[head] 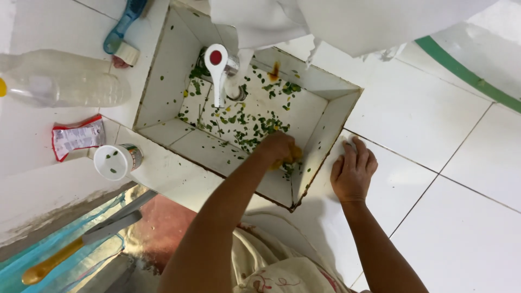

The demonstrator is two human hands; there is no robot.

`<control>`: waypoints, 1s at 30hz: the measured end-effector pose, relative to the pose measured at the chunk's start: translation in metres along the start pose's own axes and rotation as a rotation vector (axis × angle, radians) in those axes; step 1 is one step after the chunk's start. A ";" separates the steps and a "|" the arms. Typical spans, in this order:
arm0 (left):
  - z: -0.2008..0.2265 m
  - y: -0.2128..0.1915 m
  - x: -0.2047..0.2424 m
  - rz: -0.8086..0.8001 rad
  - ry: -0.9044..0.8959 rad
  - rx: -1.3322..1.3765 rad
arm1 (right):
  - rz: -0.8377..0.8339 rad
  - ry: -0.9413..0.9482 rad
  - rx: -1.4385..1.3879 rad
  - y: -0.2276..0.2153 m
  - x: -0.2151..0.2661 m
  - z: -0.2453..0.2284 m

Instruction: Cleaning leaf debris from a tiled counter and sink using a cloth and a scraper tool

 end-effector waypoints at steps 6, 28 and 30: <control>0.009 -0.009 -0.048 0.008 0.269 0.330 | 0.001 -0.020 -0.014 -0.005 -0.003 -0.006; 0.015 0.107 -0.017 0.252 0.341 -0.221 | 0.008 -0.039 -0.047 -0.007 -0.002 -0.008; 0.013 0.082 -0.003 0.310 0.423 -0.386 | 0.032 -0.055 -0.059 -0.008 -0.008 -0.009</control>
Point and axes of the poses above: each hand's wrist, its own x-axis away from the middle knuckle, its own y-axis out of the palm, z = x × y, the point moved 10 cm from there along -x, towards the middle knuckle, and after that the axes turned 3 degrees about z, right-handed, at the moved point
